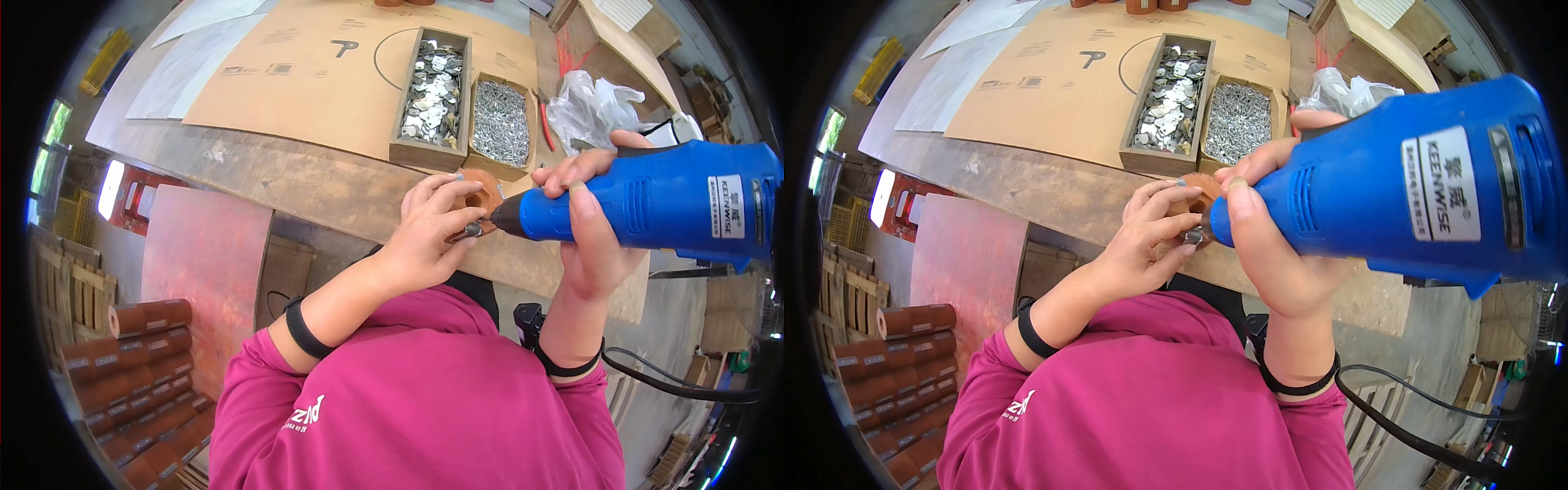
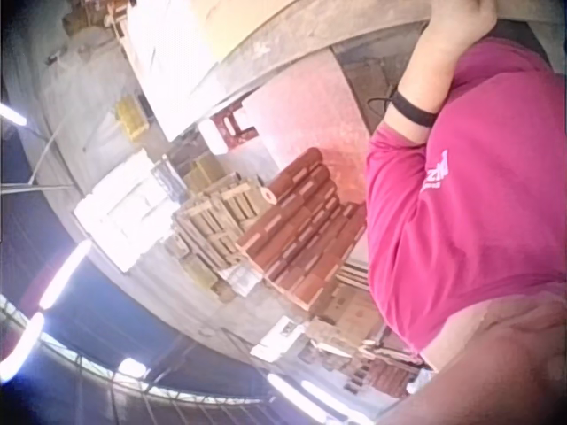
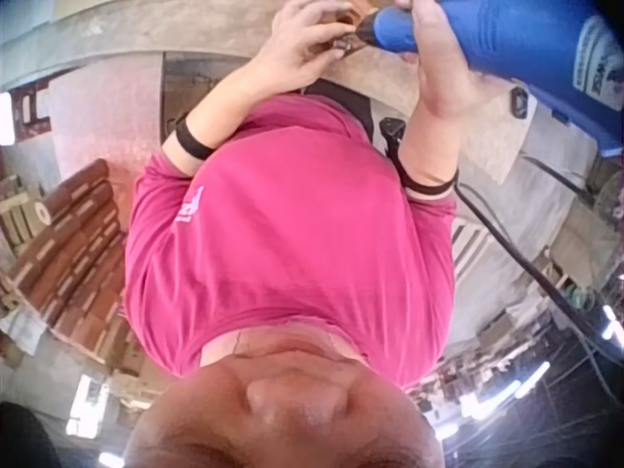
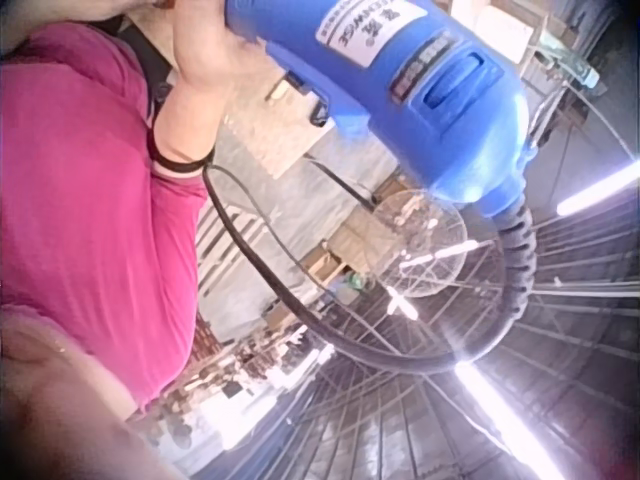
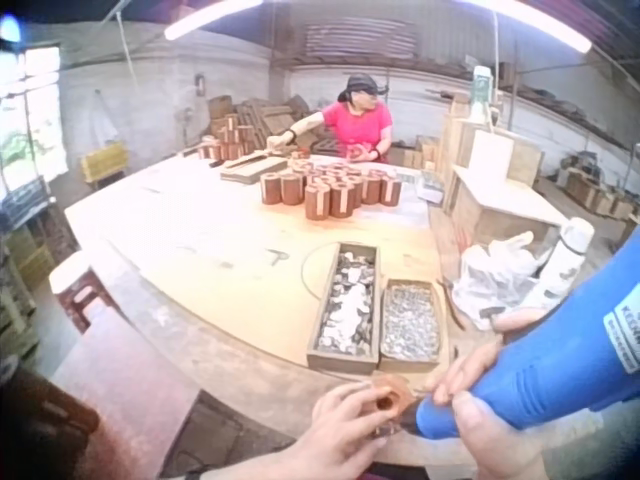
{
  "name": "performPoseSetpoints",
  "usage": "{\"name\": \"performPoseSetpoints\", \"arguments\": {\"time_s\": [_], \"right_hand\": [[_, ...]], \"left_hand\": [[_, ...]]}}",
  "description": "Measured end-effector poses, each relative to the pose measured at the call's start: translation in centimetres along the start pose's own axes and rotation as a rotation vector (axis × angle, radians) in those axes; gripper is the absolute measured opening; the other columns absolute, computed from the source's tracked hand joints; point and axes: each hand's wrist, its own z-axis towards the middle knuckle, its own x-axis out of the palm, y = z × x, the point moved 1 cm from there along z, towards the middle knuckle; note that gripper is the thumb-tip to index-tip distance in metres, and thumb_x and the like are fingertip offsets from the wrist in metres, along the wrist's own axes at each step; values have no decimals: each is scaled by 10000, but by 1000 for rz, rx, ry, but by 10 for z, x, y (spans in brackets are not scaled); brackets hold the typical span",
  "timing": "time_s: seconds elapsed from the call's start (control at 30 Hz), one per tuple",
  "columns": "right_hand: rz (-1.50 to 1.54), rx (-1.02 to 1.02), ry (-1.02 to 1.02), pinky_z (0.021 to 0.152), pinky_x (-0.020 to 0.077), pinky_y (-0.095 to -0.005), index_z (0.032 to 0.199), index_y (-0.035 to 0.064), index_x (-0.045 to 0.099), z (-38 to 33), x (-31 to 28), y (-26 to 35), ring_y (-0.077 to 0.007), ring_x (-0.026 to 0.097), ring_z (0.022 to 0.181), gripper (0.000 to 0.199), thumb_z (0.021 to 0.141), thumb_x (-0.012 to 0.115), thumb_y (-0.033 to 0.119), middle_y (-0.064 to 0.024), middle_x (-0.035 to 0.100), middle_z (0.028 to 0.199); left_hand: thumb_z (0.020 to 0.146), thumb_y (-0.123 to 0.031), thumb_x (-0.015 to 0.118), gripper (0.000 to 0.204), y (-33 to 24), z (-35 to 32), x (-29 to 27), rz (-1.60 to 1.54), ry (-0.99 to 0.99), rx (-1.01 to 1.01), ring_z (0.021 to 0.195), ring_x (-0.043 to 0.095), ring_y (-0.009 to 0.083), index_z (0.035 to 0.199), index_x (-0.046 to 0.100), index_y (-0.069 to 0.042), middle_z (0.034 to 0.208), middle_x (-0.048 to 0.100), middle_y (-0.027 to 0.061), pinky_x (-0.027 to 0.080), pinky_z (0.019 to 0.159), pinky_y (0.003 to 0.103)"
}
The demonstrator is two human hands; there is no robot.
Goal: The recorder is assembling small metal components onto wooden blocks using an electric screwdriver.
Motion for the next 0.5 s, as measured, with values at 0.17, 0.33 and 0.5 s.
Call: {"name": "performPoseSetpoints", "arguments": {"time_s": [0.17, 0.33, 0.5], "right_hand": [[18, 67, -46, 777, 441, -444, 1121, -16, 290, 2, 6, -3, -192, 514, 707, 457, 709, 487, -9, -107, 488, 769], [14, 45, -28, 823, 407, -478, 1119, -8, 293, 2, 12, -7, -187, 521, 696, 448, 712, 481, -12, -98, 491, 752], [-23, 31, -2, 848, 379, -501, 1112, 0, 299, 3, 15, -9, -181, 525, 676, 437, 715, 481, -11, -89, 494, 746]], "left_hand": [[575, -103, 711, 442, 0, 2, 1, 35, -77, -64, 1102, 342, 348, 984, 543, -89, 1190, 400, 133, 281, 918, 429], [527, -116, 752, 478, 8, 2, 4, 64, -94, -20, 1027, 407, 340, 953, 539, -79, 1172, 390, 170, 336, 881, 410], [541, -71, 745, 435, 10, 2, 7, -6, -75, -38, 850, 527, 267, 919, 532, -47, 1162, 382, 188, 451, 739, 346]]}}
